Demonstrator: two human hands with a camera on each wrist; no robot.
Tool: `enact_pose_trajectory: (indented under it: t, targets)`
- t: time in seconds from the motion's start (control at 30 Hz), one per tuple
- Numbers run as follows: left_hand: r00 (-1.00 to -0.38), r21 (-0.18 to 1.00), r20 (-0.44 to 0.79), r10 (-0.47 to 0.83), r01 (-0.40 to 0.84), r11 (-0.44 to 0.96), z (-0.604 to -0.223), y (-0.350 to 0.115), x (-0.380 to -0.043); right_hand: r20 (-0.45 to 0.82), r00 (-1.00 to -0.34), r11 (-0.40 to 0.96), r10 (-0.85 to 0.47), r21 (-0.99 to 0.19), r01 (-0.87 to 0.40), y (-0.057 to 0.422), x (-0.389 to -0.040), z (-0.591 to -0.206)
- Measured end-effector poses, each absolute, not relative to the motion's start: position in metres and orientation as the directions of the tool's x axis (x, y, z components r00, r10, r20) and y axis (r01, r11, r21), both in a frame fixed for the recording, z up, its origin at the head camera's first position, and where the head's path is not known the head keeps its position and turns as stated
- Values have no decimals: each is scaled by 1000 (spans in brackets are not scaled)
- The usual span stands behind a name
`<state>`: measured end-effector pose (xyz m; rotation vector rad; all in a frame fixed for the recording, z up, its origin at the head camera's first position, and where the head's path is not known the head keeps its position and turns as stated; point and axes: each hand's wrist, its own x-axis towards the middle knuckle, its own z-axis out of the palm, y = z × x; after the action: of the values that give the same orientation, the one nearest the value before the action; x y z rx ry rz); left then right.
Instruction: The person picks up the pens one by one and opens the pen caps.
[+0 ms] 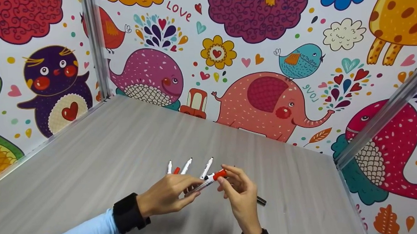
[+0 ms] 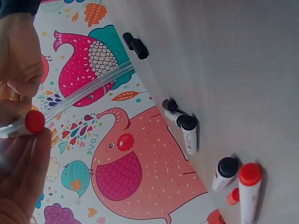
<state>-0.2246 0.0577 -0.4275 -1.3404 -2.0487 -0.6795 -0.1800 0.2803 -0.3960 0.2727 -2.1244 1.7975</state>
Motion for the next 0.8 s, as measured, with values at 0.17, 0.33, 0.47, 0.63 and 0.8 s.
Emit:
enact_pose_trajectory:
  t: [0.17, 0.33, 0.47, 0.63, 0.8]
  targets:
    - [-328, 121, 710, 624, 929, 351, -428, 59, -224, 422, -892, 232, 160, -895, -382, 279, -180, -398]
    - [-320, 116, 725, 610, 930, 349, -427, 59, -224, 461, -870, 236, 172, -877, -418, 279, -180, -398]
    - [-311, 121, 733, 605, 935, 334, -427, 59, -223, 484, -862, 228, 151, -866, -446, 281, -180, -400]
    - [-306, 134, 736, 604, 940, 314, -427, 58, -222, 506, -851, 202, 142, -856, -476, 280, -180, -400]
    - [-312, 157, 730, 608, 942, 296, -426, 57, -221, 512, -846, 208, 146, -852, -480, 277, -179, -399]
